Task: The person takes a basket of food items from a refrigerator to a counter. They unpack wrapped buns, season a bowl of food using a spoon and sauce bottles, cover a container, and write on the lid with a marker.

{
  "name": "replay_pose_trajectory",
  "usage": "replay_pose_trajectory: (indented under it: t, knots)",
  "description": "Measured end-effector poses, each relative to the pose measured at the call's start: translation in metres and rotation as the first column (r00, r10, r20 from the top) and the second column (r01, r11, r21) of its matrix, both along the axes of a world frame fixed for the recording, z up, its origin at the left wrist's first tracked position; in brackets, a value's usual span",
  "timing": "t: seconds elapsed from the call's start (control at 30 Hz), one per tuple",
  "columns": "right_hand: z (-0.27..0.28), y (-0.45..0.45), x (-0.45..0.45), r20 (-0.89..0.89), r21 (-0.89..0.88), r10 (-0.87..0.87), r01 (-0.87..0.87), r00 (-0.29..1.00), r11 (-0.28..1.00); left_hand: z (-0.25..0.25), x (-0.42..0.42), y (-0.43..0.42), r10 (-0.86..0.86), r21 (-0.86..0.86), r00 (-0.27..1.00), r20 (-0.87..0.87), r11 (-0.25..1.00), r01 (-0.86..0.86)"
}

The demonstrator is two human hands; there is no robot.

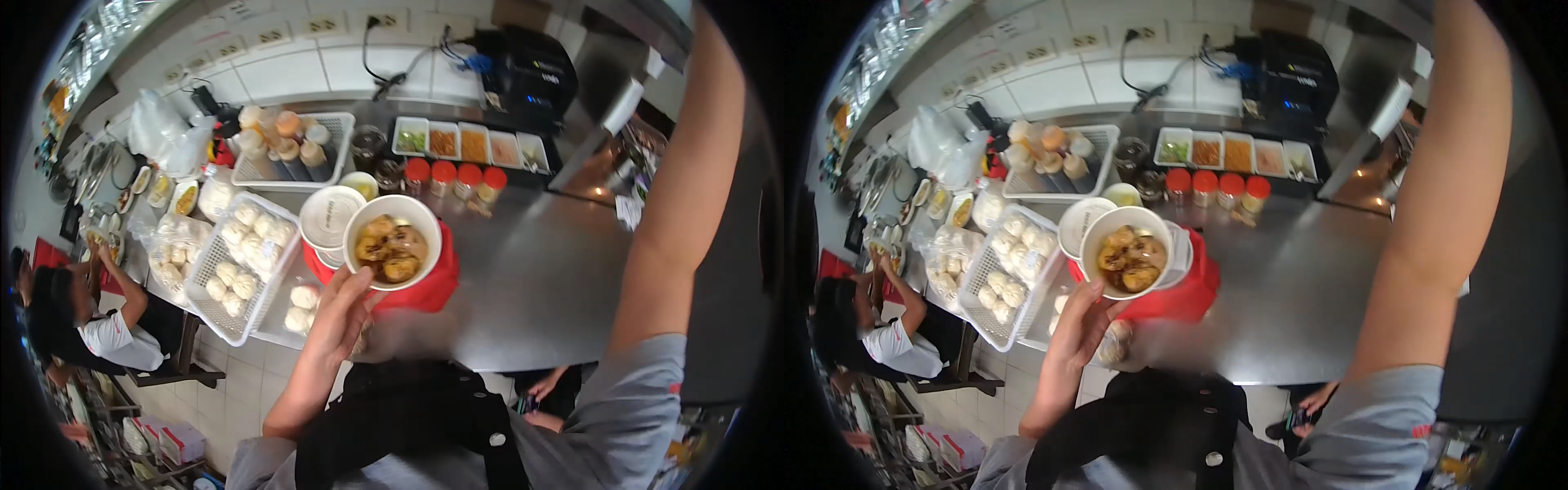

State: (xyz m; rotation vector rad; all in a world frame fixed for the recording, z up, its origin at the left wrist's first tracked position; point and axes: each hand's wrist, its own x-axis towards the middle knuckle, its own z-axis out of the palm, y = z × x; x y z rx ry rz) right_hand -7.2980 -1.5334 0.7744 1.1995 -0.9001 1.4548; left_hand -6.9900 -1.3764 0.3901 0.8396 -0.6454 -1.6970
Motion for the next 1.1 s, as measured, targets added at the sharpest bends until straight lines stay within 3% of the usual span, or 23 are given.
replay_pose_trajectory:
  t: [0.1, 0.17, 0.2, 0.23, 0.27, 0.3, 0.37, 0.4, 0.5, 0.57, 0.6, 0.7, 0.73, 0.77, 0.8, 0.83, 0.97, 1.03, 1.1]
  knots:
    - [-0.094, 0.068, -0.018, 0.161, 0.149, 0.109, -0.134, 0.981, 0.980, 0.009, -0.037, 0.002, -0.266, 0.056, 0.964, -0.005, 0.962, 0.266]
    - [-0.172, 0.107, -0.043, 0.522, 0.308, 0.248, -0.451, 0.816, 0.837, -0.012, -0.067, 0.001, -0.394, 0.096, 0.919, 0.017, 0.916, 0.390]
    - [-0.211, 0.122, -0.047, 0.541, 0.442, 0.199, -0.478, 0.817, 0.759, -0.024, -0.083, 0.000, -0.449, 0.083, 0.894, -0.006, 0.890, 0.448]
    - [-0.252, 0.134, -0.057, 0.698, 0.534, 0.067, -0.580, 0.713, 0.614, -0.045, -0.100, -0.003, -0.460, 0.092, 0.888, -0.016, 0.883, 0.459]
    - [-0.300, 0.138, -0.061, 0.807, 0.498, -0.007, -0.674, 0.591, 0.545, -0.073, -0.116, -0.007, -0.489, 0.129, 0.872, -0.024, 0.864, 0.487]
    - [-0.345, 0.145, -0.072, 0.852, 0.497, -0.044, -0.780, 0.521, 0.381, -0.099, -0.127, -0.010, -0.517, 0.164, 0.855, -0.032, 0.841, 0.515]
    - [-0.456, 0.158, -0.089, 0.964, 0.254, -0.125, -0.953, 0.236, 0.164, -0.138, -0.142, -0.016, -0.561, 0.188, 0.827, 0.036, 0.817, 0.546]
    - [-0.503, 0.165, -0.088, 0.970, 0.181, -0.193, -0.968, 0.146, 0.177, -0.155, -0.149, -0.019, -0.588, 0.204, 0.801, 0.110, 0.802, 0.561]
    - [-0.571, 0.179, -0.067, 0.956, 0.156, -0.272, -0.976, 0.110, 0.154, -0.185, -0.160, -0.018, -0.586, 0.239, 0.783, 0.209, 0.807, 0.540]
    - [-0.587, 0.177, -0.047, 0.972, 0.107, -0.233, -0.948, 0.036, 0.299, -0.193, -0.161, -0.015, -0.571, 0.270, 0.777, 0.267, 0.818, 0.508]
    - [-0.590, 0.175, -0.044, 0.971, 0.103, -0.235, -0.949, 0.032, 0.298, -0.197, -0.161, -0.014, -0.535, 0.227, 0.786, 0.310, 0.844, 0.485]
    - [-0.593, 0.165, -0.034, 0.911, 0.407, -0.253, -0.814, 0.327, 0.415, -0.204, -0.162, -0.014, -0.427, 0.215, 0.804, 0.413, 0.904, 0.369]
    - [-0.590, 0.164, -0.028, 0.911, 0.406, -0.250, -0.818, 0.328, 0.407, -0.208, -0.165, -0.014, -0.360, 0.233, 0.806, 0.471, 0.931, 0.280]
    - [-0.585, 0.163, -0.023, 0.873, 0.487, -0.264, -0.767, 0.410, 0.418, -0.212, -0.169, -0.014, -0.351, 0.233, 0.809, 0.471, 0.934, 0.270]
    - [-0.580, 0.162, -0.019, 0.827, 0.562, -0.278, -0.708, 0.489, 0.427, -0.215, -0.175, -0.014, -0.233, 0.053, 0.790, 0.567, 0.967, 0.247]
    - [-0.577, 0.162, -0.016, 0.826, 0.563, -0.273, -0.713, 0.493, 0.419, -0.218, -0.181, -0.014, -0.098, -0.129, 0.763, 0.639, 0.964, 0.232]
    - [-0.578, 0.157, -0.013, 0.797, 0.604, -0.311, -0.684, 0.517, 0.410, -0.220, -0.195, -0.015, 0.011, -0.259, 0.803, 0.596, 0.949, 0.180]
    - [-0.580, 0.157, -0.015, 0.779, 0.627, -0.309, -0.670, 0.546, 0.398, -0.213, -0.196, -0.017, 0.140, -0.425, 0.708, 0.692, 0.872, 0.243]
    - [-0.580, 0.156, -0.018, 0.747, 0.658, -0.210, -0.657, 0.631, 0.367, -0.202, -0.195, -0.017, 0.152, -0.451, 0.706, 0.691, 0.854, 0.258]
